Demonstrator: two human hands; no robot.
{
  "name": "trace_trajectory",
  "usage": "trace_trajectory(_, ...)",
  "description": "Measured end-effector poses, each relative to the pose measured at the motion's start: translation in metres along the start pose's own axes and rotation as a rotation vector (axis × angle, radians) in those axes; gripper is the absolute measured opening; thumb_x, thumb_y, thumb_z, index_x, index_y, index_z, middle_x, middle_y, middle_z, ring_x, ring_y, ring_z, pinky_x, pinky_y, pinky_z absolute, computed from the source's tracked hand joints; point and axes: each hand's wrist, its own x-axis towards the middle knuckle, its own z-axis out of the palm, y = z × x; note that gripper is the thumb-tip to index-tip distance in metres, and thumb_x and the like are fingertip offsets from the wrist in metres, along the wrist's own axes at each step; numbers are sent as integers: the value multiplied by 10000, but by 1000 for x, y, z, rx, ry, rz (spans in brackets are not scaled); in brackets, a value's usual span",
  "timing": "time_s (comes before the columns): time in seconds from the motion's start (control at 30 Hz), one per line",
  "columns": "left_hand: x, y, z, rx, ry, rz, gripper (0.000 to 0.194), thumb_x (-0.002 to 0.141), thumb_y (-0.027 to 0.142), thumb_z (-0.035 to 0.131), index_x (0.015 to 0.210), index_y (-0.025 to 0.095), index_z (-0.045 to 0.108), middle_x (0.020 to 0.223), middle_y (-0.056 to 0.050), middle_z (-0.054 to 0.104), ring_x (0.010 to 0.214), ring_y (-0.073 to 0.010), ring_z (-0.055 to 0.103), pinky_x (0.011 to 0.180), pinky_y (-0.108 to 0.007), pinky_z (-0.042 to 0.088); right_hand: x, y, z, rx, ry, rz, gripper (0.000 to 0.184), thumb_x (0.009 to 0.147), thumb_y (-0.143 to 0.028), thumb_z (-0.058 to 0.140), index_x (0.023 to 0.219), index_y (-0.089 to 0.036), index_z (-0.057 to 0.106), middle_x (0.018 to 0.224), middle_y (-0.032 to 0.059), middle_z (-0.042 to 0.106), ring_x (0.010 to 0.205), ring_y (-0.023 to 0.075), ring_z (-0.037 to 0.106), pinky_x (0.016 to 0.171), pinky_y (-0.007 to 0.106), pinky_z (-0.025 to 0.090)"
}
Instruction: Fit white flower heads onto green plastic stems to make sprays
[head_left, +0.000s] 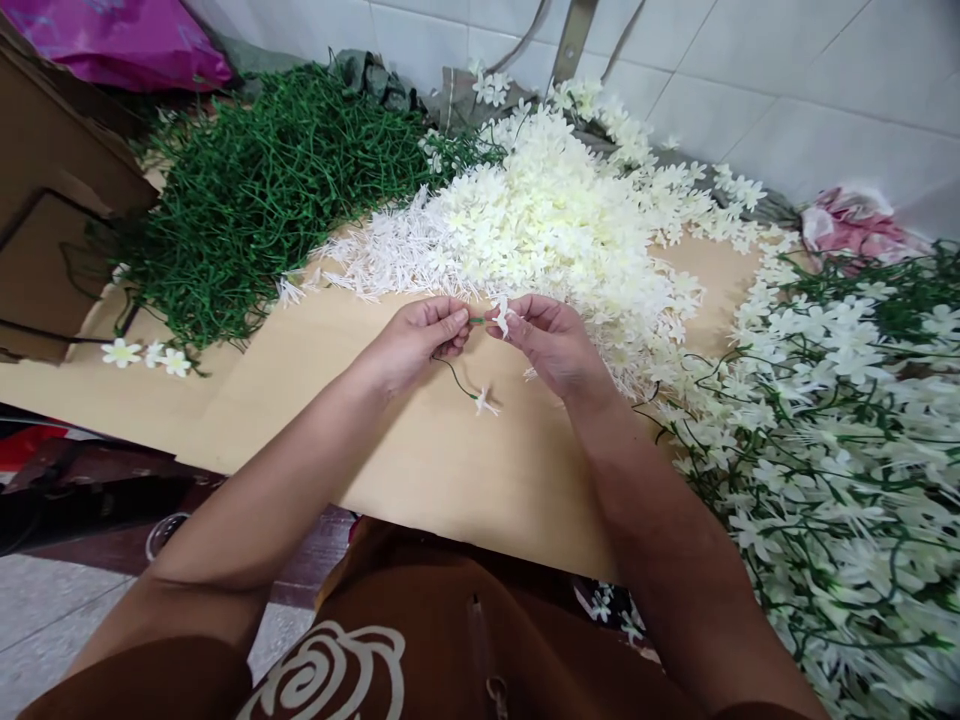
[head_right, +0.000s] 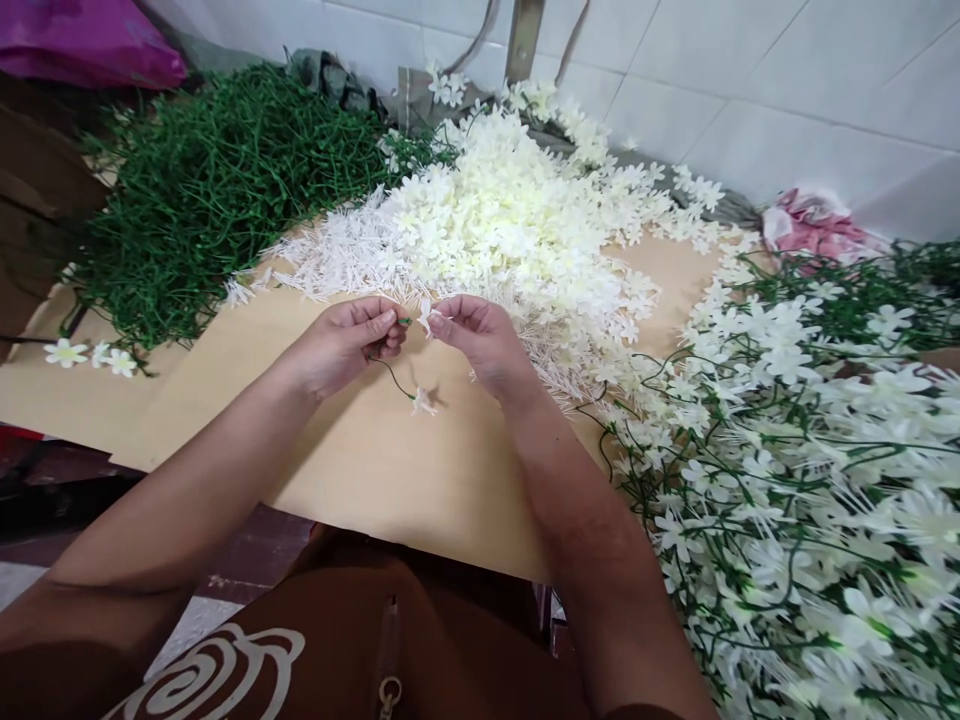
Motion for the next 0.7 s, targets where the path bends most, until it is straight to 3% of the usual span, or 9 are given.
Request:
trace_trajectory(0.27, 17, -20, 11, -212, 64, -125, 375, 598, 364, 854, 653, 151, 550, 552, 43, 449, 466, -33, 305, 443, -188, 186, 4, 12, -6, 103, 6, 154, 371, 511, -412, 900, 651, -192, 637, 630, -42, 635, 627, 97, 619, 641, 265, 528)
trace_trajectory(0.43, 15, -18, 13, -220, 113, -149, 380, 633, 334, 840, 610, 129, 522, 516, 38, 476, 445, -19, 315, 429, -162, 199, 4, 12, -5, 110, 17, 226, 371, 504, -386, 908, 630, -182, 624, 632, -42, 653, 607, 87, 618, 694, 269, 530)
trace_trajectory(0.7, 13, -17, 16, -210, 143, -145, 297, 694, 234, 788, 597, 116, 533, 516, 31, 522, 421, -15, 336, 418, -157, 224, 4, 16, -3, -1, 70, 153, 419, 480, -458, 897, 621, -186, 612, 609, -46, 632, 580, 79, 563, 599, 247, 478)
